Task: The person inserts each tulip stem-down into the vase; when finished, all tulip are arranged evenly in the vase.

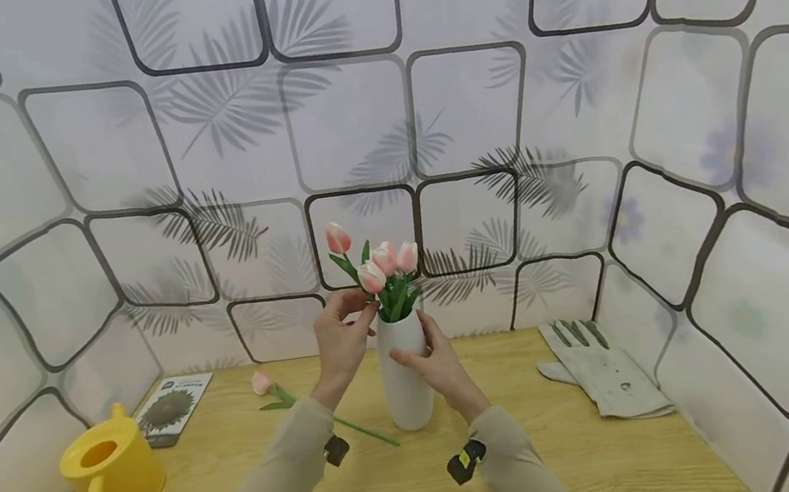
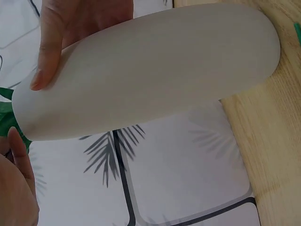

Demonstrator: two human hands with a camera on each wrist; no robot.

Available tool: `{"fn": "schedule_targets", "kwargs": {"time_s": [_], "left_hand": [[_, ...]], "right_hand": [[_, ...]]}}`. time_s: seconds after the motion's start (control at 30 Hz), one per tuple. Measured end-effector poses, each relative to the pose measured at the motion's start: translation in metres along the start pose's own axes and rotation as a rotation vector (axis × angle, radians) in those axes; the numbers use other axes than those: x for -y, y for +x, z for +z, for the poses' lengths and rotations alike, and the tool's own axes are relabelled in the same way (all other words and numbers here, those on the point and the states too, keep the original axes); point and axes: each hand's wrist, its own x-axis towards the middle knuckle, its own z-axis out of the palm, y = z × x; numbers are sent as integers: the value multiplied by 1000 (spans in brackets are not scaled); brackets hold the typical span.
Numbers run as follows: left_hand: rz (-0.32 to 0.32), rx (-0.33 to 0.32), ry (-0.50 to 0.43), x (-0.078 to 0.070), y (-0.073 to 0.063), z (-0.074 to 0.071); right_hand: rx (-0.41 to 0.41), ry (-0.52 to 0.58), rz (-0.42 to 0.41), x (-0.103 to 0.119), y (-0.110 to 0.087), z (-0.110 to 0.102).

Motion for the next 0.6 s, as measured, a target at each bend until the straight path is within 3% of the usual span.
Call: {"fn": "schedule_targets", "kwargs": {"time_s": [0.27, 0.6], "left_hand": [[-52, 38, -15, 3, -2, 2], [-85, 5, -27, 3, -2, -1]], "right_hand": [[2, 7, -7, -1, 2, -1], [4, 8, -7, -2, 2, 0]]}}
